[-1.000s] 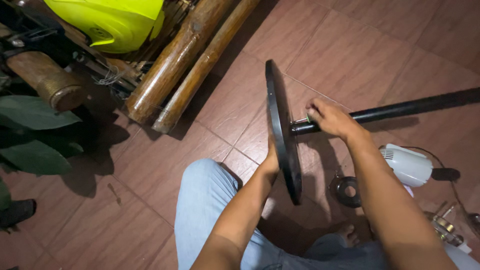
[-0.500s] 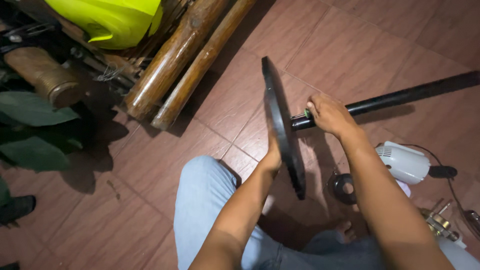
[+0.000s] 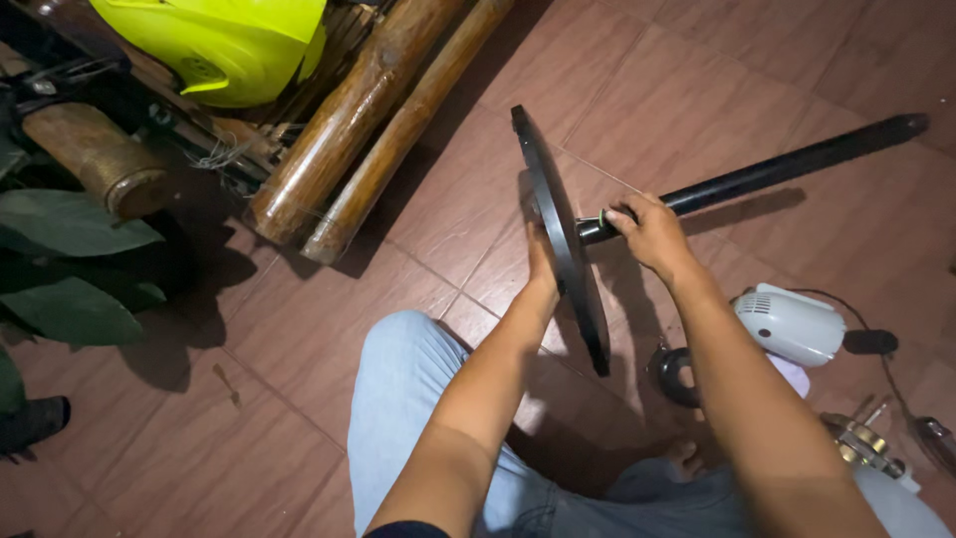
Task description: The person assembles an electric fan by attaching the fan blade to the motor shaft, wiping the blade with a cloth, and inserting a metal rod into the fan base. The person then secures the rod and attaches the fan stand to the base.
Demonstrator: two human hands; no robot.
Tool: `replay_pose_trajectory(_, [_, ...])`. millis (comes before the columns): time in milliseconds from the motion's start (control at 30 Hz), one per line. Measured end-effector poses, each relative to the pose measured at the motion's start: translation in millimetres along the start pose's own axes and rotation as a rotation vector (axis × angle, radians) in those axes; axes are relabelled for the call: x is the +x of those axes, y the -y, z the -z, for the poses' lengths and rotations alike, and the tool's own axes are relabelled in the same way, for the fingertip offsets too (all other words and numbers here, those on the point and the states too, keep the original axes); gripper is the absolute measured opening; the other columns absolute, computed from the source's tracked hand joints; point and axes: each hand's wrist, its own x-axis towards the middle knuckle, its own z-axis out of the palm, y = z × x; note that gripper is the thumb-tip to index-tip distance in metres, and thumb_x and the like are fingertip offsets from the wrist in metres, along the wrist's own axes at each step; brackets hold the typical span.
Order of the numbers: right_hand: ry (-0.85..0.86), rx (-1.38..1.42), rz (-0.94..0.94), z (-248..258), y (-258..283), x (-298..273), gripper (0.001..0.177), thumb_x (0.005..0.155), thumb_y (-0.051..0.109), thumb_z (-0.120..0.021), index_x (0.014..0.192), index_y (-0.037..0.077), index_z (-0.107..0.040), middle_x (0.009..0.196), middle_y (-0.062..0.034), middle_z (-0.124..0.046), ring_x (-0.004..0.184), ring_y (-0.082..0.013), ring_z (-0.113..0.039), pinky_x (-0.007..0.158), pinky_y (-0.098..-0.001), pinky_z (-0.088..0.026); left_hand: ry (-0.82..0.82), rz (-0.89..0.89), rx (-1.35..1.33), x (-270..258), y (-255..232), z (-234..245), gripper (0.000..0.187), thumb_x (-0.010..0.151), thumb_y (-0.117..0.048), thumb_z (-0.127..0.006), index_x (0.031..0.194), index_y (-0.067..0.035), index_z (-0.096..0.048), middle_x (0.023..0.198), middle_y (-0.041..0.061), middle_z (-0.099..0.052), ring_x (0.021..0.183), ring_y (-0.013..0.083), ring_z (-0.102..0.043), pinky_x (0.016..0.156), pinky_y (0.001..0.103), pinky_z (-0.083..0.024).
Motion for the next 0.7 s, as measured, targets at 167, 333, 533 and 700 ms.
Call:
replay_pose_trajectory(167, [0.084, 0.102, 0.092, 2.1, -12.9, 8.8, 0.043, 0.093, 0.013, -0.070, 0.134, 0.004, -0.064, 0.116, -0.0167, -0.059, 0.106, -0.0381, -0.063, 0.086, -0.0420, -0.055, -0.021, 0.010, 0.117, 4.1, -9.0, -7.2, 0.043, 0.108, -0.051, -0.036, 0.119, -0.015, -0.056, 0.090, 0.005, -0.062, 0.073, 0.0189, -0.062, 0.060, 0.035, -0.051])
replay_pose_trajectory(333, [0.094, 0.185, -0.278, 16.6, -7.0, 15.7, 0.039, 0.095, 0.019, -0.071, 0.130, 0.007, -0.062, 0.101, -0.0131, -0.070, 0.087, -0.0273, -0.067, 0.075, -0.0379, -0.054, -0.074, 0.068, 0.166, 17.5, 10.9, -4.0, 0.042, 0.107, -0.046, -0.039, 0.112, -0.009, -0.058, 0.095, 0.009, -0.066, 0.083, 0.0212, -0.064, 0.073, 0.038, -0.055])
replay_pose_trajectory(533, [0.017, 0.255, -0.383, 9.6, -13.2, 17.0, 0.033, 0.100, 0.026, -0.070, 0.126, 0.007, -0.067, 0.098, -0.0136, -0.073, 0.083, -0.0211, -0.069, 0.074, -0.0335, -0.055, -0.100, 0.203, 0.111, 16.0, 15.1, -2.8, 0.041, 0.102, -0.049, -0.035, 0.098, -0.014, -0.058, 0.085, 0.011, -0.062, 0.071, 0.0257, -0.061, 0.065, 0.042, -0.054])
replay_pose_trajectory(700, [-0.140, 0.143, 0.050, -3.9, -33.9, 14.1, 0.031, 0.102, 0.016, -0.070, 0.127, -0.001, -0.067, 0.120, -0.0174, -0.062, 0.098, -0.0244, -0.066, 0.084, -0.0341, -0.054, -0.116, 0.253, 0.007, 9.4, 6.5, -6.8, 0.048, 0.104, -0.054, -0.035, 0.095, -0.015, -0.060, 0.085, 0.011, -0.061, 0.071, 0.0253, -0.061, 0.067, 0.042, -0.054])
